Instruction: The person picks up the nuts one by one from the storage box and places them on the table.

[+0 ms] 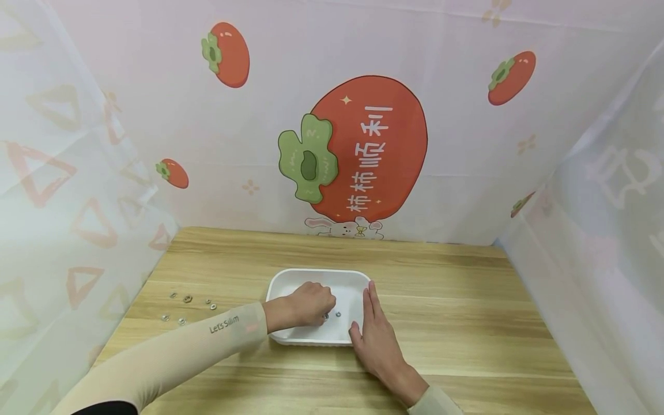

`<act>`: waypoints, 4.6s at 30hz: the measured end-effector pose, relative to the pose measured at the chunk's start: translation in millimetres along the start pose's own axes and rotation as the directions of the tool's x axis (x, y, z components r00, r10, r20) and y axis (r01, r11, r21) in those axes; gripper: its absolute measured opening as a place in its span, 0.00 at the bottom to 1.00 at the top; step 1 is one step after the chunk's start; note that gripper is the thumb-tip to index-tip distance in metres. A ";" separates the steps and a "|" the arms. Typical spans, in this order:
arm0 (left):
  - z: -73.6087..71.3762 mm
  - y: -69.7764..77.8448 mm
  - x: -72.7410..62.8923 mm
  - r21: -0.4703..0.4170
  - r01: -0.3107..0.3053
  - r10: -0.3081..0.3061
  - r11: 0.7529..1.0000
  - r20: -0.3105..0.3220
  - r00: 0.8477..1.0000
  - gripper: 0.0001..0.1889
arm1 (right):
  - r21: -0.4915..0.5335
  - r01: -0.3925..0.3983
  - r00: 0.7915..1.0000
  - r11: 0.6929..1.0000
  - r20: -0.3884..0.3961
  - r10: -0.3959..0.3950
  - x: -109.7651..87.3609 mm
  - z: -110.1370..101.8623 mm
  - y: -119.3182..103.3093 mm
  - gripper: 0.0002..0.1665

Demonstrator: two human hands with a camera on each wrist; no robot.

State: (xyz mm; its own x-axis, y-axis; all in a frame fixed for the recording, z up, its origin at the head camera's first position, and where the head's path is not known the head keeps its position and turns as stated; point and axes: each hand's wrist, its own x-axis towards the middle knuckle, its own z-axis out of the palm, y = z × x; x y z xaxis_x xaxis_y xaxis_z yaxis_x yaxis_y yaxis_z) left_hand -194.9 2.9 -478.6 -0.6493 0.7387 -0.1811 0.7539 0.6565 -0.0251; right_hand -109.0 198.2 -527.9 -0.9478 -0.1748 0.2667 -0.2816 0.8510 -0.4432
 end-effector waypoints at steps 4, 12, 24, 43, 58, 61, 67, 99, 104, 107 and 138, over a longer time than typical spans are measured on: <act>-1.8 -2.0 -1.6 -0.042 0.013 -0.013 0.999 -0.003 1.000 0.08 | -0.004 -0.003 1.000 1.000 -0.001 0.003 -0.2 -0.1 0.3 0.45; -4.3 -7.6 -7.3 -0.085 0.027 -0.033 0.996 -0.063 0.997 0.15 | -0.005 -0.002 1.000 1.000 -0.001 0.002 -1.0 -0.2 0.5 0.45; -0.8 -15.4 -21.0 -0.250 0.016 -0.060 0.968 -0.172 0.983 0.04 | 0.009 0.002 1.000 1.000 -0.016 -0.001 -2.7 -0.6 0.9 0.45; -5.0 -25.0 -50.5 -0.557 -0.093 -0.200 0.826 -0.443 0.874 0.02 | -0.001 0.003 1.000 1.000 -0.009 -0.003 -0.9 0.5 -0.9 0.45; -2.7 -27.0 -71.9 -0.806 -0.180 -0.382 0.564 -0.449 0.808 0.03 | 0.001 0.000 1.000 1.000 -0.009 0.000 -2.0 -1.4 -2.1 0.45; -2.3 -26.9 -77.2 -0.834 -0.190 -0.415 0.517 -0.439 0.797 0.03 | 0.005 0.000 1.000 1.000 -0.009 0.000 -1.8 -1.4 -2.7 0.44; -3.3 -27.6 -89.1 -0.856 -0.194 -0.445 0.479 -0.427 0.787 0.04 | 0.005 0.008 1.000 1.000 -0.014 -0.008 -3.0 -1.0 -1.9 0.44; 9.0 -51.5 -149.8 -0.858 -0.199 -0.570 0.473 -0.471 0.674 0.06 | 0.002 0.006 1.000 1.000 -0.013 -0.006 -2.7 1.1 -0.8 0.45; 13.0 -56.7 -157.9 -0.849 -0.191 -0.583 0.493 -0.485 0.652 0.06 | 0.001 0.003 1.000 1.000 -0.013 -0.003 -2.8 1.2 -0.9 0.45; 15.3 -60.0 -163.1 -0.846 -0.184 -0.584 0.501 -0.487 0.649 0.07 | 0.001 -0.001 1.000 1.000 -0.006 0.001 -2.8 0.6 -1.0 0.45; 39.7 -92.4 -226.9 -0.851 0.019 -0.700 0.524 -0.418 0.579 0.07 | 0.009 -0.009 1.000 1.000 0.004 0.009 -3.9 -2.2 -2.3 0.45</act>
State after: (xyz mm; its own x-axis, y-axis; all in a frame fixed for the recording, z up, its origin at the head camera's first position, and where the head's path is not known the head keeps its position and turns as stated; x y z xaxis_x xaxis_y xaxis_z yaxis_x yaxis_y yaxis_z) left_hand -113.2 -231.5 -474.3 -0.9457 0.0325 0.3235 0.2974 0.4887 0.8202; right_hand -104.4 198.0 -526.1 -0.9508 -0.1691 0.2594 -0.2745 0.8480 -0.4534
